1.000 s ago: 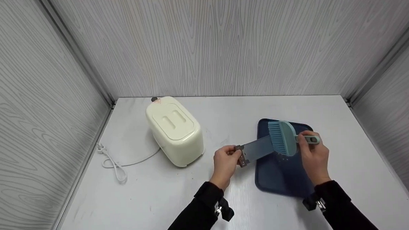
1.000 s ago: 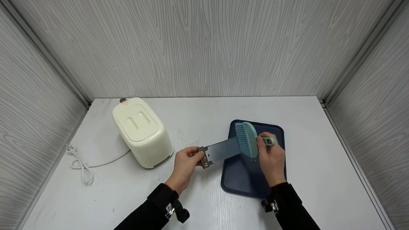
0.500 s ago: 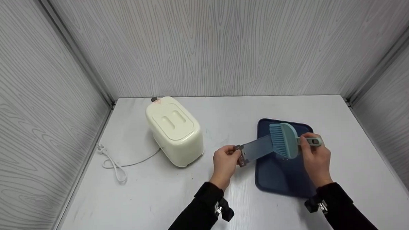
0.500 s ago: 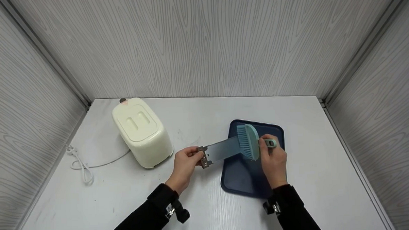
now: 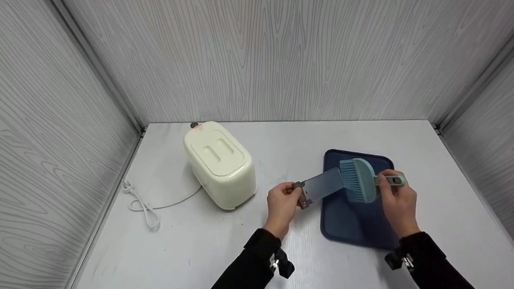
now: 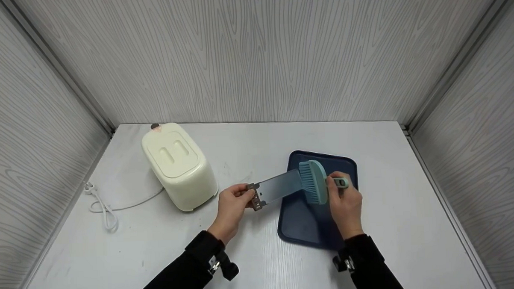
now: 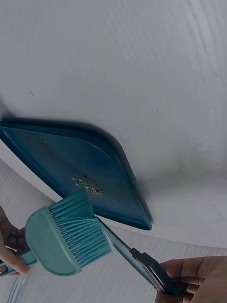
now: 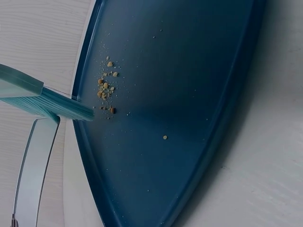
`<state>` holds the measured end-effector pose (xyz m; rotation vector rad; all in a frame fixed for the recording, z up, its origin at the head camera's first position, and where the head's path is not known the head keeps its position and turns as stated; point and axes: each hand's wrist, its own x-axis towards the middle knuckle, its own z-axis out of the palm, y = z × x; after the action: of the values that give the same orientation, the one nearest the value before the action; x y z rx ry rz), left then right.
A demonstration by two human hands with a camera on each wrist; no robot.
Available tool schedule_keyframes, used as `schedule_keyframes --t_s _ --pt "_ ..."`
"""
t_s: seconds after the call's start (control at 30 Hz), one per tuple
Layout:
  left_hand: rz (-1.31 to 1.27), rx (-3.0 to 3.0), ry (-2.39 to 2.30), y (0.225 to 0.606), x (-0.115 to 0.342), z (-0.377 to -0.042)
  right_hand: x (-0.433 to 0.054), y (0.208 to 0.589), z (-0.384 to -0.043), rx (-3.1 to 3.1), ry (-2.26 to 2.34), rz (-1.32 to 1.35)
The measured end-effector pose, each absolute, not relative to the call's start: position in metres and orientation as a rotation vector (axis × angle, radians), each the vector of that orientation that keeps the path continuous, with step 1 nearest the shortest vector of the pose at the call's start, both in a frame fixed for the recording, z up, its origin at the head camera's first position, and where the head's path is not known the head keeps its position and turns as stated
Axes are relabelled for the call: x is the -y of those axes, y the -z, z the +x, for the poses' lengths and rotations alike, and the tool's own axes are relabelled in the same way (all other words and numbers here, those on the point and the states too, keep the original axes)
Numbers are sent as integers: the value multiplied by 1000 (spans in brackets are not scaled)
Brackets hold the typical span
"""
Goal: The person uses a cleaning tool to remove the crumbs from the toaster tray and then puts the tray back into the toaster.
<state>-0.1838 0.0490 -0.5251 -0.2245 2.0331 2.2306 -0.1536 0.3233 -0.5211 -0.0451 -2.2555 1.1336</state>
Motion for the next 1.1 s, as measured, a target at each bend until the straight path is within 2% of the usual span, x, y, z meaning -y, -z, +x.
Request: schedule_keyframes --t_s 1.1 --pt "-238 -2046 -2236 522 -46 -180 -332 508 -149 2213 -1109 -157"
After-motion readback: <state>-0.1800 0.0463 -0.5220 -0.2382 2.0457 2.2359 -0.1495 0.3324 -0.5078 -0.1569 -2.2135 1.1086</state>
